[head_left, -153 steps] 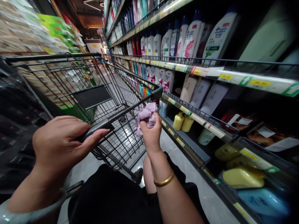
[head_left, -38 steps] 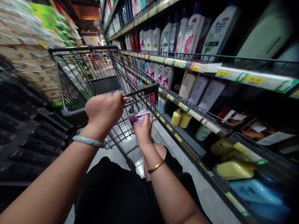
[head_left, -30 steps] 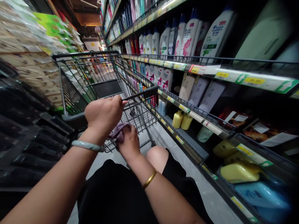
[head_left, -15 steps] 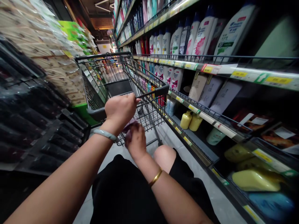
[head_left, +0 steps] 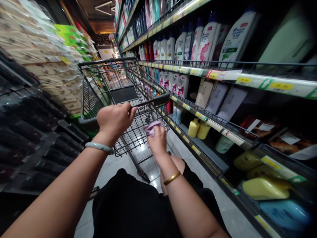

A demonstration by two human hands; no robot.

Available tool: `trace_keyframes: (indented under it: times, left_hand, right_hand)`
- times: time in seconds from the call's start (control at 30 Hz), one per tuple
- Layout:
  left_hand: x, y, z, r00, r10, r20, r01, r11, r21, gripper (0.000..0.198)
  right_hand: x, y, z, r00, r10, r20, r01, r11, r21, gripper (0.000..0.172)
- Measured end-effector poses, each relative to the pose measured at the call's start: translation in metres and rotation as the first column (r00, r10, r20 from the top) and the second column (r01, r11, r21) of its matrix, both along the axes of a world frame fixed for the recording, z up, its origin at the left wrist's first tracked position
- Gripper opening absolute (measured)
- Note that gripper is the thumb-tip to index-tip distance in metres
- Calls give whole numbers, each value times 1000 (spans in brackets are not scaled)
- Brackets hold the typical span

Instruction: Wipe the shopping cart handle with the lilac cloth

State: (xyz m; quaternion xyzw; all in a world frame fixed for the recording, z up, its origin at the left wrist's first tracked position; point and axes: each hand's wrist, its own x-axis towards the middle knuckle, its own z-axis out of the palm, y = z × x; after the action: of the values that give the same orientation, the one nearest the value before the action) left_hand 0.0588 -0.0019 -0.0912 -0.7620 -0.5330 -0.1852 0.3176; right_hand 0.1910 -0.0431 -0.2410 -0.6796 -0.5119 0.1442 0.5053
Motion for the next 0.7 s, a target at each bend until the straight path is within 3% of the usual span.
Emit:
trace_keyframes:
  times: [0.1,0.17,0.37,0.47,0.53,0.7]
  left_hand:
    - [-1,0,1,1000,6,9,-6,1000,-5,62]
    - [-2,-1,2,1000,14,15,-14,1000,-13,63]
    - [-6,-3,4,999,36,-21,-37,999,-10,65]
    - [-9,-3,3,998,41,-40,-41,999,-5,66]
    - [-12,-3,3,998,52,-44,-53,999,-4,67]
    - [-24,-2,8,993,104,-58,-106,994,-35,71]
  right_hand:
    - [-21,-5,-1,981,162,105,-163,987,-3,43]
    - [-19,-3,-2,984,160,75,-161,987,-3,40]
    - [48,18,-3,978,-121,-169,131,990,48,36]
    - [63,21,-7,949,-219,-229,236,970,53,35]
    - [55,20,-10,961,-180,-209,195,979,53,37]
    - [20,10,-10,992,84,-89,-75,992,97,38]
